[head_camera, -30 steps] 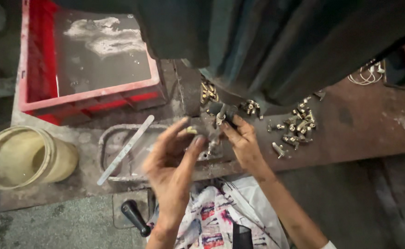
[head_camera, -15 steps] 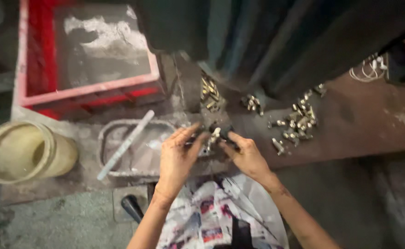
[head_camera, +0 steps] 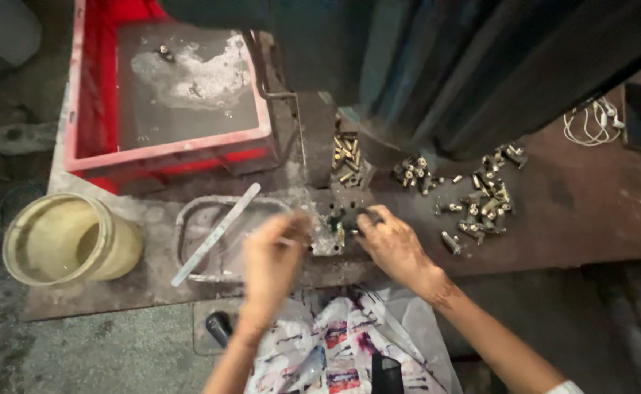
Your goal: The person repeatedly picks up small metal parts from a pile on a workbench and grinds them against a rotating grinding wheel. After grinding, the person places the parts back onto the pile. The process is repeated continuously for the duration of the clip.
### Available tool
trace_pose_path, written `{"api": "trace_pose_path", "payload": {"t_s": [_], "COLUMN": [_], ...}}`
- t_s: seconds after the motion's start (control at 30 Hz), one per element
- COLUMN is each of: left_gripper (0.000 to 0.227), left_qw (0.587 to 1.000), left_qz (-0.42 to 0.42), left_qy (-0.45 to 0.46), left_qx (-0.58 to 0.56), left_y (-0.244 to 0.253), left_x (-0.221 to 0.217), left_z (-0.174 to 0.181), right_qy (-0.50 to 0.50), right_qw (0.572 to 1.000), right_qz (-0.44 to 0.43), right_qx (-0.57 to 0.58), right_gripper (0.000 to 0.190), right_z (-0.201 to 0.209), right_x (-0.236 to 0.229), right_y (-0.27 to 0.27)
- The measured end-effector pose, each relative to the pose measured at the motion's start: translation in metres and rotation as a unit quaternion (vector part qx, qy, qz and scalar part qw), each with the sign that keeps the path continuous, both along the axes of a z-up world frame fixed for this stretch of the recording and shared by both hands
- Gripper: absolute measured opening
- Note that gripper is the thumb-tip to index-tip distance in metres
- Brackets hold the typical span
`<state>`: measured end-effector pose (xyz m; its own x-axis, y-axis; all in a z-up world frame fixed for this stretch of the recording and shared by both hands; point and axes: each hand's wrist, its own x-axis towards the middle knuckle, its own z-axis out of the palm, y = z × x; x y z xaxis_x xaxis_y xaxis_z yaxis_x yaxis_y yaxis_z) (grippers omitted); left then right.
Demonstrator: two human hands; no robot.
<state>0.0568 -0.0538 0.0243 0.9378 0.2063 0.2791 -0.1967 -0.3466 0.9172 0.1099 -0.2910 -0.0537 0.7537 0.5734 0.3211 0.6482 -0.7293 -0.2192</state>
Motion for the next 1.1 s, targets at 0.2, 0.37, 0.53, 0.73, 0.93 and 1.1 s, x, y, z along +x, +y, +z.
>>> {"api": "trace_pose_path", "payload": {"t_s": [0.2, 0.37, 0.53, 0.73, 0.93, 1.1], "left_gripper": [0.034, 0.033, 0.025, 0.037, 0.034, 0.042], "left_qw": [0.997, 0.99, 0.998, 0.926, 0.85, 0.948], "left_qz": [-0.051, -0.059, 0.034, -0.207, -0.295, -0.184], "left_qy": [-0.033, -0.068, 0.029, -0.105, -0.115, 0.126], "left_qx": [-0.056, -0.108, -0.032, 0.298, 0.422, -0.227], "left_y": [-0.059, -0.058, -0.048, -0.157, -0.237, -0.147], "left_x": [0.006, 0.025, 0.007, 0.021, 0.113, 0.013], "left_z": [0.004, 0.025, -0.004, -0.095, -0.121, -0.068], "right_qy": [0.341, 0.353, 0.338, 0.349, 0.3, 0.496], "right_qw": [0.862, 0.687, 0.81, 0.825, 0.841, 0.747], "right_qz": [-0.1, -0.034, -0.085, -0.084, -0.127, -0.032], "right_qx": [0.362, 0.634, 0.472, 0.437, 0.432, 0.442], "right_gripper": [0.028, 0.025, 0.025, 0.043, 0.064, 0.063], "right_z": [0.024, 0.039, 0.036, 0.007, 0.011, 0.045], "right_x": [-0.015, -0.003, 0.006, 0.038, 0.024, 0.036], "right_y": [0.005, 0.04, 0.017, 0.001, 0.017, 0.001]}}
